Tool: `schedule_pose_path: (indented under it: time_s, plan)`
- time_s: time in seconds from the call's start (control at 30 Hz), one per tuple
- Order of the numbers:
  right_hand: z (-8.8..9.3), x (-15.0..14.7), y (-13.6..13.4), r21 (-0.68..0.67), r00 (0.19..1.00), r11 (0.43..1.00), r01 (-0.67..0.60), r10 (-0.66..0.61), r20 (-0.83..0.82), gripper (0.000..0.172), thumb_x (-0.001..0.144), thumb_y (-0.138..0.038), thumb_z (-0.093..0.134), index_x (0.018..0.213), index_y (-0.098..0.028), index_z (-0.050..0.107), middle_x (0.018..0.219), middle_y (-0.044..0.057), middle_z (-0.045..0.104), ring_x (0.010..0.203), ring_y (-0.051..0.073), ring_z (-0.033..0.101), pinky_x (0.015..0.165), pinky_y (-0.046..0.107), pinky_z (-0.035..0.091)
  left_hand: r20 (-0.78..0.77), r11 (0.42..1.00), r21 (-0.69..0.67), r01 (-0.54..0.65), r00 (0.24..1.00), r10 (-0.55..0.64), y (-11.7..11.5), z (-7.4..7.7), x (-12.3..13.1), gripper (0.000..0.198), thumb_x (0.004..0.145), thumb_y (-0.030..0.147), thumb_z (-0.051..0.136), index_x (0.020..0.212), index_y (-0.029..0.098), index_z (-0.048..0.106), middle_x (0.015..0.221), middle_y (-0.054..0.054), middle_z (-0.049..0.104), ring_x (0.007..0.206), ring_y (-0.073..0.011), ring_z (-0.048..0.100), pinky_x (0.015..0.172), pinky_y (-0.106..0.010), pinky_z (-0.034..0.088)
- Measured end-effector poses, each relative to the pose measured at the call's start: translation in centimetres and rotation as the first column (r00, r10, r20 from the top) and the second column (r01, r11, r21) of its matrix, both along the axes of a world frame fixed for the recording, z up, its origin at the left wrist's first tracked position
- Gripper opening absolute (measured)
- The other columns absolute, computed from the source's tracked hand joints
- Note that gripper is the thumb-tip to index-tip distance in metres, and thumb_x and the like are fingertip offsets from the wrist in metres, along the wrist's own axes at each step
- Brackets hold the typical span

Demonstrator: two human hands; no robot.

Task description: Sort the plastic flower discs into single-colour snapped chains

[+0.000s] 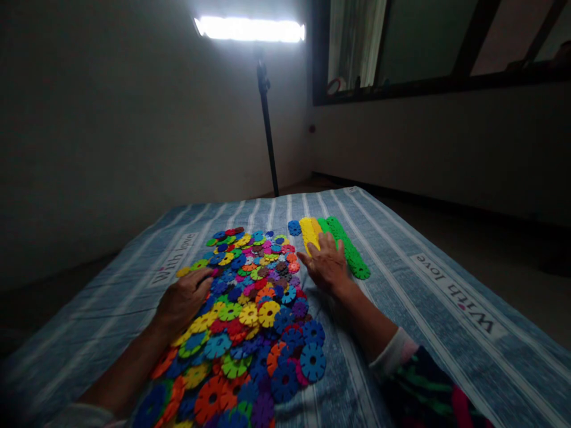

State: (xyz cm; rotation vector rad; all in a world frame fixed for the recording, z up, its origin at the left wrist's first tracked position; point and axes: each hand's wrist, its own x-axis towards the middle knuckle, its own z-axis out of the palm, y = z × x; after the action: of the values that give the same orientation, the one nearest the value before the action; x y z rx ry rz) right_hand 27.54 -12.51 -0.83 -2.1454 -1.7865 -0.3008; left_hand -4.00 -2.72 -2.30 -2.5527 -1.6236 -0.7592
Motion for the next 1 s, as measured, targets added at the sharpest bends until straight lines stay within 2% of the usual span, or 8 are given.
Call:
schedule_pose_path:
  time_s: [0.13, 0.27, 0.4, 0.57, 0.8, 1.0]
  plan:
    - [1.0, 3.1, -1.3, 0.173, 0.996, 0.982, 0.07, -0.06, -0.064, 0.042, 0.098, -0.039, 0.027, 0.103, -0.018, 0.064, 0.111, 0.012, 0.06, 0.11, 0.023, 0.047, 0.093, 0.037, 0.034, 0.002, 1.0, -0.013, -0.005, 1.0, 0.005, 0.0, 0.1, 0.1, 0.043, 0.081, 0.035, 0.035, 0.1, 0.014, 0.067, 0.112, -0.012, 0.069, 0.105, -0.0251, 0.063, 0.096, -0.036, 0.048]
    - [0.6, 4.0, -3.4, 0.246, 0.997, 0.967, 0.059, -0.047, -0.056, 0.031, 0.095, -0.029, 0.036, 0.095, -0.016, 0.064, 0.104, 0.011, 0.061, 0.103, 0.022, 0.05, 0.089, 0.034, 0.035, 0.001, 0.999, -0.04, -0.006, 1.0, 0.006, 0.0, 0.4, 0.2, 0.046, 0.08, 0.036, 0.035, 0.101, 0.013, 0.067, 0.114, -0.013, 0.068, 0.107, -0.0259, 0.062, 0.097, -0.036, 0.047]
    - [-1.0, 1.9, -5.9, 0.153, 0.999, 0.988, -0.034, 0.032, 0.014, 0.023, 0.092, -0.026, 0.043, 0.094, -0.018, 0.064, 0.105, 0.011, 0.061, 0.102, 0.023, 0.049, 0.088, 0.035, 0.034, 0.001, 0.999, -0.05, -0.016, 1.0, 0.016, 0.1, 0.6, 0.1, 0.048, 0.079, 0.037, 0.035, 0.104, 0.012, 0.067, 0.115, -0.013, 0.068, 0.109, -0.0256, 0.061, 0.099, -0.035, 0.046]
    - [-2.5, -1.1, -7.9, 0.001, 0.989, 0.991, -0.131, 0.13, 0.071, 0.013, 0.088, -0.025, 0.052, 0.087, -0.018, 0.063, 0.096, 0.009, 0.061, 0.096, 0.023, 0.05, 0.084, 0.036, 0.033, 0.007, 0.999, -0.048, -0.005, 1.0, 0.005, 0.5, 0.5, -0.2, 0.047, 0.078, 0.039, 0.036, 0.102, 0.014, 0.068, 0.113, -0.012, 0.068, 0.107, -0.0253, 0.062, 0.096, -0.034, 0.048]
    - [-2.7, -2.0, -7.9, -0.064, 0.989, 0.99, -0.129, 0.134, 0.066, 0.013, 0.089, -0.026, 0.05, 0.09, -0.018, 0.061, 0.095, 0.008, 0.06, 0.092, 0.023, 0.05, 0.082, 0.036, 0.032, 0.012, 0.999, -0.05, 0.0, 1.0, 0.0, 0.4, 0.5, -0.2, 0.047, 0.079, 0.04, 0.036, 0.102, 0.015, 0.068, 0.112, -0.012, 0.069, 0.106, -0.026, 0.063, 0.095, -0.036, 0.049]
    - [-2.2, -1.8, -7.3, -0.073, 0.995, 0.992, -0.099, 0.101, 0.018, 0.019, 0.09, -0.032, 0.05, 0.095, -0.017, 0.061, 0.103, 0.011, 0.06, 0.098, 0.024, 0.049, 0.084, 0.035, 0.032, 0.0, 0.999, -0.036, 0.011, 1.0, -0.011, 0.0, 0.9, -0.2, 0.044, 0.078, 0.04, 0.038, 0.1, 0.017, 0.068, 0.111, -0.009, 0.07, 0.103, -0.0251, 0.064, 0.093, -0.035, 0.05]
